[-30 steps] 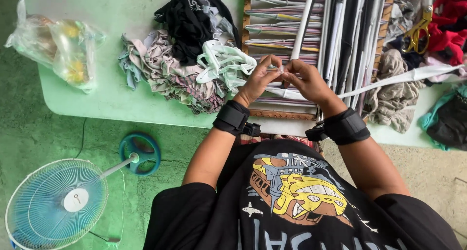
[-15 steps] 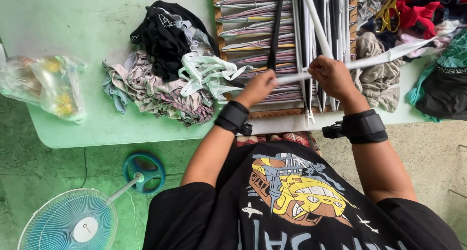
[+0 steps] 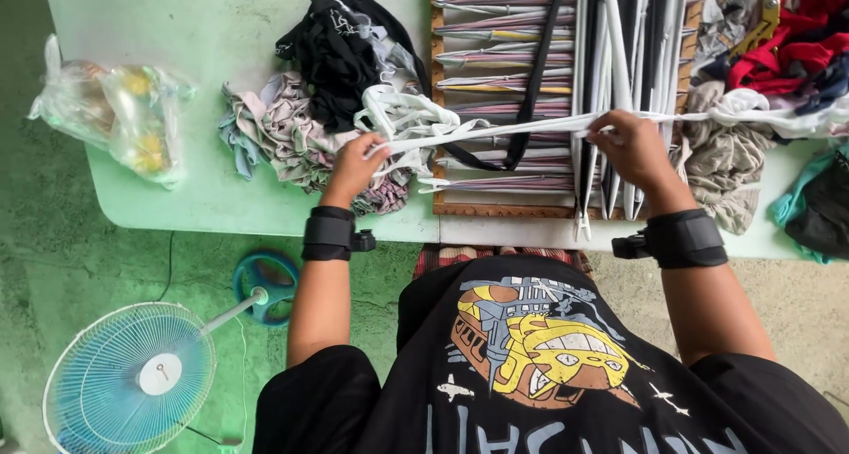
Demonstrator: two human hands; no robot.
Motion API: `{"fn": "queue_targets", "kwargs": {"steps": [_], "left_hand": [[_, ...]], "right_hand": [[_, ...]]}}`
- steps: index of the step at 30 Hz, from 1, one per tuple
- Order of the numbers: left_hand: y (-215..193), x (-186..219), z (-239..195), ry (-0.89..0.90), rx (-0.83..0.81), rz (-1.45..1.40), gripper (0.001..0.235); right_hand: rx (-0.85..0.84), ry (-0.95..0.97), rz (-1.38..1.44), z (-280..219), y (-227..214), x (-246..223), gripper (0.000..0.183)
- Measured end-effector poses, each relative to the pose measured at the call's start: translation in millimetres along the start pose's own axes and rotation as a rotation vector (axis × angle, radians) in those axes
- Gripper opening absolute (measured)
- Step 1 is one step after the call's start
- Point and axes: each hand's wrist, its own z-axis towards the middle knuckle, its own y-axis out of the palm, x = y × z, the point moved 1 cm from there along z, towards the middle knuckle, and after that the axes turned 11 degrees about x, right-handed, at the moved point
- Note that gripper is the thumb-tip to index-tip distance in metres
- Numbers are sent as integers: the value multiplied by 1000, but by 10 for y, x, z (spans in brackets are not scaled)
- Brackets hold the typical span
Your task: Weaving strips of cloth through a wooden loom frame to create a rug or mat.
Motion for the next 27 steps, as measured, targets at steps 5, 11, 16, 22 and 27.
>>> {"fn": "queue_targets", "kwargs": {"steps": [5, 11, 16, 22, 27], "left_hand": [[687, 462, -31, 142, -225, -186, 18], [1285, 1113, -62, 164, -256, -246, 24], [984, 866, 69, 216, -241, -325, 24], [596, 240, -29, 62, -274, -122, 23], [878, 116, -85, -46, -580, 165, 24]], "right_hand": [[-235, -285, -18, 61, 496, -483, 8], [-413, -517, -69, 31, 729, -995, 9], [-295, -320, -299, 145, 330, -12, 8], [-73, -158, -614, 106, -755, 854, 21], [-100, -45, -900, -55, -985, 1091, 17]]}}
